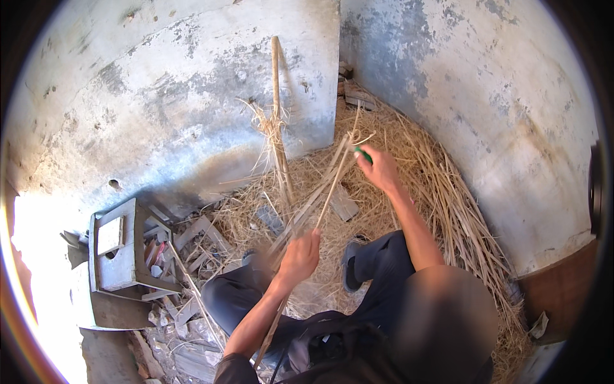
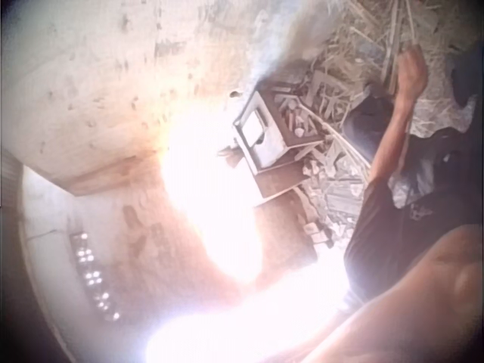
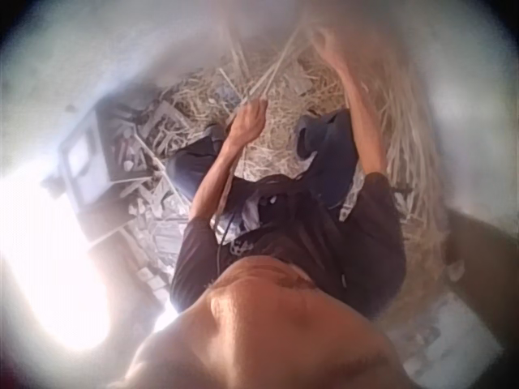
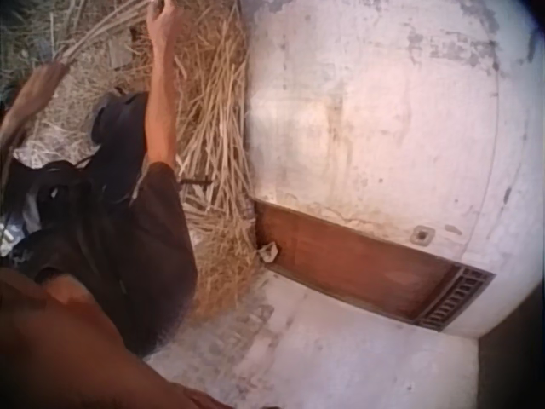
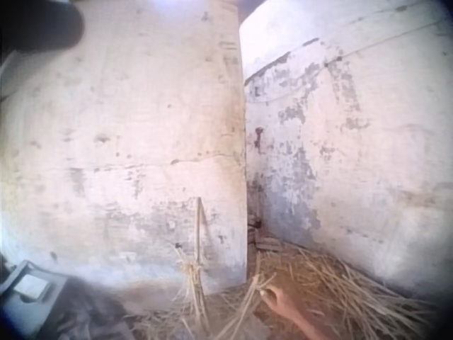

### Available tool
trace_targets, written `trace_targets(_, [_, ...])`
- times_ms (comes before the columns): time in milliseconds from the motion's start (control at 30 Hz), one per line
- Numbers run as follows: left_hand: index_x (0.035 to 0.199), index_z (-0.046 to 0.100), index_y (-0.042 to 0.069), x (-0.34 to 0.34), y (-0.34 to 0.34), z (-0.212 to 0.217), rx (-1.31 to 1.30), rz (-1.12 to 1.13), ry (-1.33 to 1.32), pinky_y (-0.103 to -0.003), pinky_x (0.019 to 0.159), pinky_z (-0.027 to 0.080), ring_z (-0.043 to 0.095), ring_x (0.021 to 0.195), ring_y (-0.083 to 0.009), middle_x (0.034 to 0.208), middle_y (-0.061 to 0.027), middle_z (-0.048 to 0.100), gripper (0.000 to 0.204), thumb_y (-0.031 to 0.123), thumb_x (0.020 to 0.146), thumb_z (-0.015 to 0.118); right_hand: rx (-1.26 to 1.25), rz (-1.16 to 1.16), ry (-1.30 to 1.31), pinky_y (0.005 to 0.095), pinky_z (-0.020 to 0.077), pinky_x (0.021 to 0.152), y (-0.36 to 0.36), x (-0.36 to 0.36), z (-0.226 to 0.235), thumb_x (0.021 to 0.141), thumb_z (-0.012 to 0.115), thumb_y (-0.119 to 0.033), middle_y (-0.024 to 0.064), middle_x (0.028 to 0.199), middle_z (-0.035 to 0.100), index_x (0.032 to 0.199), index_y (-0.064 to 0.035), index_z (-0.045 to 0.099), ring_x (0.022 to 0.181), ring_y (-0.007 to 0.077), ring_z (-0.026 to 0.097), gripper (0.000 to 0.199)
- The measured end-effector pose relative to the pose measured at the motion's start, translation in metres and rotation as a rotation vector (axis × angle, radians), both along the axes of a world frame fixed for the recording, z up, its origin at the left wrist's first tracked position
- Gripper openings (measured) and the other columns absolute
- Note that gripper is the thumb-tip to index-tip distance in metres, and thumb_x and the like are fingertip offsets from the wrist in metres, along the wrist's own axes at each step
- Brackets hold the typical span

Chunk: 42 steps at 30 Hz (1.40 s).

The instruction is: The person sits on the floor and uses a green utility knife to peel the outer layer off a long bamboo stick. They hold the stick with their left hand and scrape the blade along its length with their right hand, creating thin strips of bamboo.

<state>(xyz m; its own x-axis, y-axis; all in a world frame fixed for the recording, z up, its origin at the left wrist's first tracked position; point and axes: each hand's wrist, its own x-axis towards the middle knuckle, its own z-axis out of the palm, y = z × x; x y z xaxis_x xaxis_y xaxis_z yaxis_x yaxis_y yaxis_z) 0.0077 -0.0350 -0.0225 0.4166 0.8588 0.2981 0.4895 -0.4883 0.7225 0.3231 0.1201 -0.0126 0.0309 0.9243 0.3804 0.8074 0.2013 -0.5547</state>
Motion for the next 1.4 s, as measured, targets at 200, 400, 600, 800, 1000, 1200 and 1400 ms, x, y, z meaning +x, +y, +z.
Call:
trace_targets(200, [0.1, 0.059, -0.001, -0.007, 0.007, -0.001, -0.098, -0.033, -0.006, -0.054, 0.06, 0.045, 0.061, 0.071, -0.0465, 0.072, -0.0238, 0.058, 0.022, 0.015, 0.112, 0.049, 0.028, -0.063, -0.003, 0.0352, 0.0423, 0.05, -0.002, -0.006, 0.007, 0.11, 0.056, -0.044, 0.0036, 0.06, 0.057, 0.116, -0.0045, 0.076, 0.048, 0.0134, 0.047, 0.044])
trace_targets(400, [0.101, 0.059, 0.002, -0.012, 0.016, -0.002, -0.218, -0.094, -0.129, -0.047, 0.061, 0.048, 0.062, 0.065, -0.0342, 0.069, -0.0157, 0.06, 0.032, 0.03, 0.113, 0.052, -0.353, 0.187, 0.861, 0.0251, 0.0313, 0.044, -0.011, -0.005, 0.014, 0.113, 0.049, -0.04, -0.006, 0.063, 0.041, 0.113, -0.0047, 0.071, 0.048, 0.0048, 0.032, 0.042])
trace_targets(600, [0.102, 0.058, 0.001, -0.006, 0.02, 0.013, -0.509, 0.093, -0.252, -0.041, 0.062, 0.049, 0.061, 0.065, -0.0206, 0.067, -0.0115, 0.06, 0.038, 0.037, 0.111, 0.056, -0.27, 0.187, 0.545, 0.0284, 0.0322, 0.049, -0.027, -0.026, 0.012, 0.112, 0.045, -0.04, -0.0068, 0.064, 0.04, 0.112, -0.0038, 0.066, 0.051, 0.0069, 0.033, 0.041])
trace_targets(800, [0.097, 0.054, 0.001, -0.012, 0.03, 0.007, -0.474, 0.151, -0.315, -0.04, 0.063, 0.049, 0.062, 0.065, -0.0214, 0.07, -0.0129, 0.061, 0.039, 0.036, 0.112, 0.054, -0.109, 0.434, 0.219, 0.0358, 0.0436, 0.058, -0.043, -0.065, 0.015, 0.109, 0.051, -0.044, 0.0035, 0.071, 0.058, 0.113, -0.0035, 0.066, 0.06, 0.0165, 0.052, 0.043])
trace_targets(1000, [0.097, 0.053, 0.0, -0.016, 0.032, 0.011, -0.416, 0.184, -0.291, -0.042, 0.062, 0.047, 0.061, 0.064, -0.0237, 0.07, -0.0135, 0.06, 0.038, 0.034, 0.113, 0.053, -0.092, 0.605, 0.075, 0.0442, 0.0543, 0.071, -0.062, -0.1, 0.022, 0.104, 0.06, -0.038, 0.0165, 0.089, 0.069, 0.114, -0.0022, 0.065, 0.077, 0.0323, 0.07, 0.037])
trace_targets(1200, [0.098, 0.053, -0.001, -0.016, 0.034, 0.012, -0.339, 0.195, -0.273, -0.047, 0.062, 0.045, 0.06, 0.062, -0.0336, 0.071, -0.0209, 0.059, 0.037, 0.033, 0.113, 0.051, -0.066, 0.638, 0.028, 0.0452, 0.057, 0.073, -0.067, -0.107, 0.02, 0.102, 0.064, -0.033, 0.0193, 0.096, 0.072, 0.114, -0.0025, 0.066, 0.083, 0.0369, 0.073, 0.033])
trace_targets(1400, [0.095, 0.053, 0.001, -0.016, 0.035, 0.012, -0.408, 0.199, -0.255, -0.036, 0.063, 0.044, 0.047, 0.065, -0.0143, 0.07, -0.0061, 0.051, 0.038, 0.032, 0.116, 0.046, -0.02, 0.634, 0.053, 0.0451, 0.0571, 0.07, -0.067, -0.109, 0.02, 0.101, 0.065, -0.032, 0.0181, 0.092, 0.073, 0.114, -0.0023, 0.067, 0.077, 0.0355, 0.073, 0.032])
